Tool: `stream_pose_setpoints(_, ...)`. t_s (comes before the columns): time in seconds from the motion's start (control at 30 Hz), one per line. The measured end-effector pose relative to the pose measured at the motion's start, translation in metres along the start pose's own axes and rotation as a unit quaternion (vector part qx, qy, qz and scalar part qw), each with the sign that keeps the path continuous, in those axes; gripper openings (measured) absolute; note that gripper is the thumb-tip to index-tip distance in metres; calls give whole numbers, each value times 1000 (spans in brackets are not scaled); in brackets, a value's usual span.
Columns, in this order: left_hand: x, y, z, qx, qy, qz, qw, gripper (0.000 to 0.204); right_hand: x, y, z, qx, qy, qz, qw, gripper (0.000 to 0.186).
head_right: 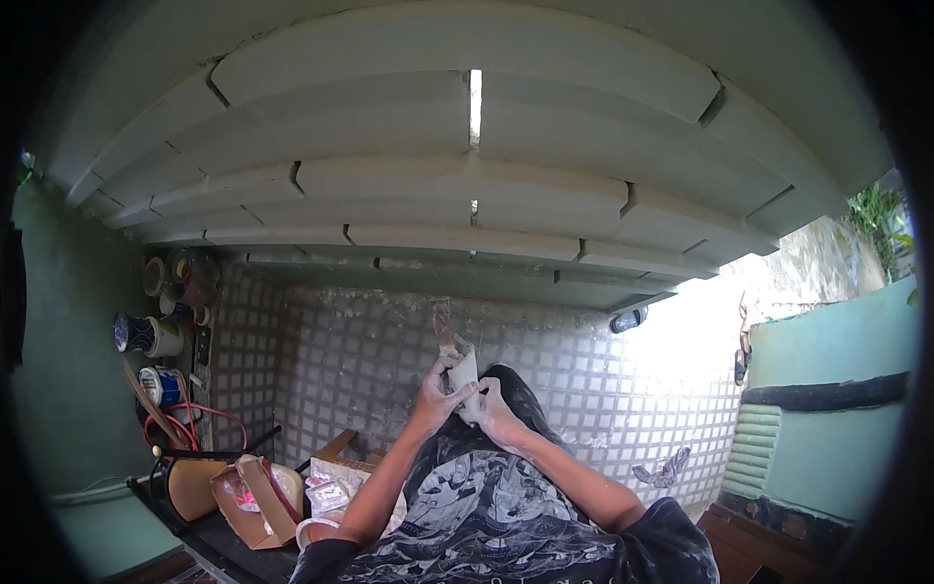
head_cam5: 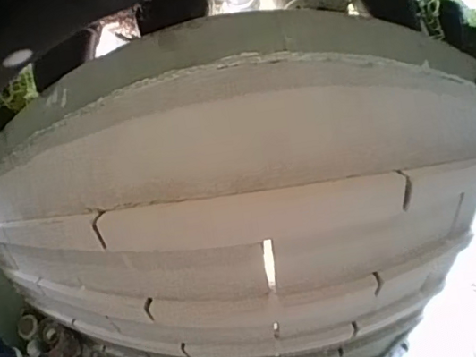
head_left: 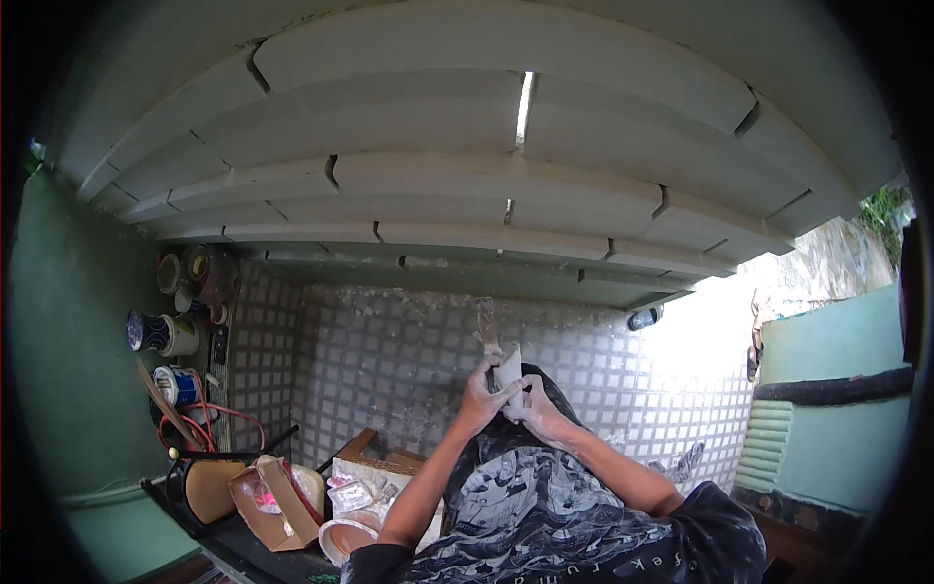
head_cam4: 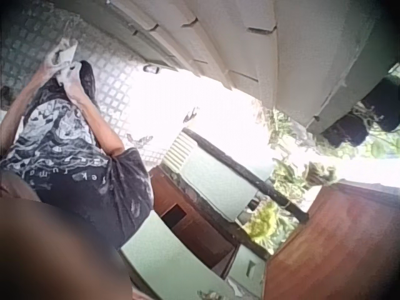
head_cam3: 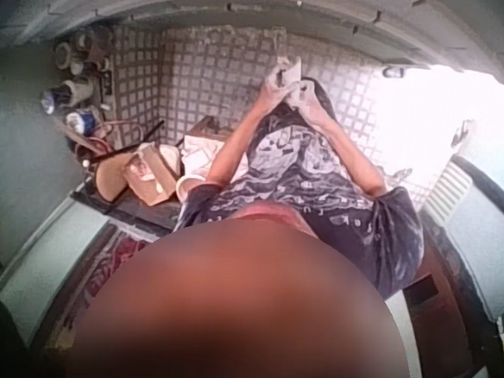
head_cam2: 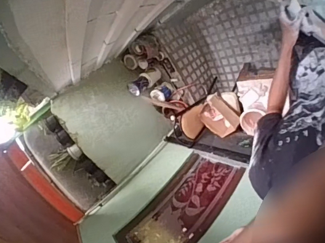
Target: Patching or smoothing gaps in a tiered wall using putty and a scraper.
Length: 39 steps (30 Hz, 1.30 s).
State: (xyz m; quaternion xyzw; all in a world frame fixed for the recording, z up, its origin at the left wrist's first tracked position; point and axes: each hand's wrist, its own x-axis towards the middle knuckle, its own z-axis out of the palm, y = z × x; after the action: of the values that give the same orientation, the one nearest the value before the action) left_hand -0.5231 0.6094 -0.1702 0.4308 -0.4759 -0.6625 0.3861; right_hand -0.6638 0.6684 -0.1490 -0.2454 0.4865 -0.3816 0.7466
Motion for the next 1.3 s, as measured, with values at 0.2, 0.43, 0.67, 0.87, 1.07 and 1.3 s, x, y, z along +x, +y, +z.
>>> stream_pose_setpoints(0.2, 32, 32, -1, -54, 121, 4, 991, 36, 24, -42, 9, 26, 2, -50, 998, 59)
stream_pose_setpoints(0.43, 64, 55, -13, -71, 87, 17, 994, 41, 72, -39, 26, 43, 81, -130, 987, 56)
stream_pose_setpoints(0.67, 107, 62, -38, -90, 255, 56, 961, 43, 89, -64, 40, 142, 104, -112, 978, 55)
stream_pose_setpoints(0.87, 139, 102, -81, -142, 202, 76, 966, 45, 83, -59, 56, 155, 129, -120, 972, 36)
stream_pose_setpoints(1.07, 158, 135, -148, -144, 43, 89, 985, 48, 84, -32, 119, 390, 149, -207, 885, 33)
stream_pose_setpoints(1.3, 214, 159, -193, -24, -136, 242, 960, 44, 121, 23, 200, 497, 346, -361, 709, 35)
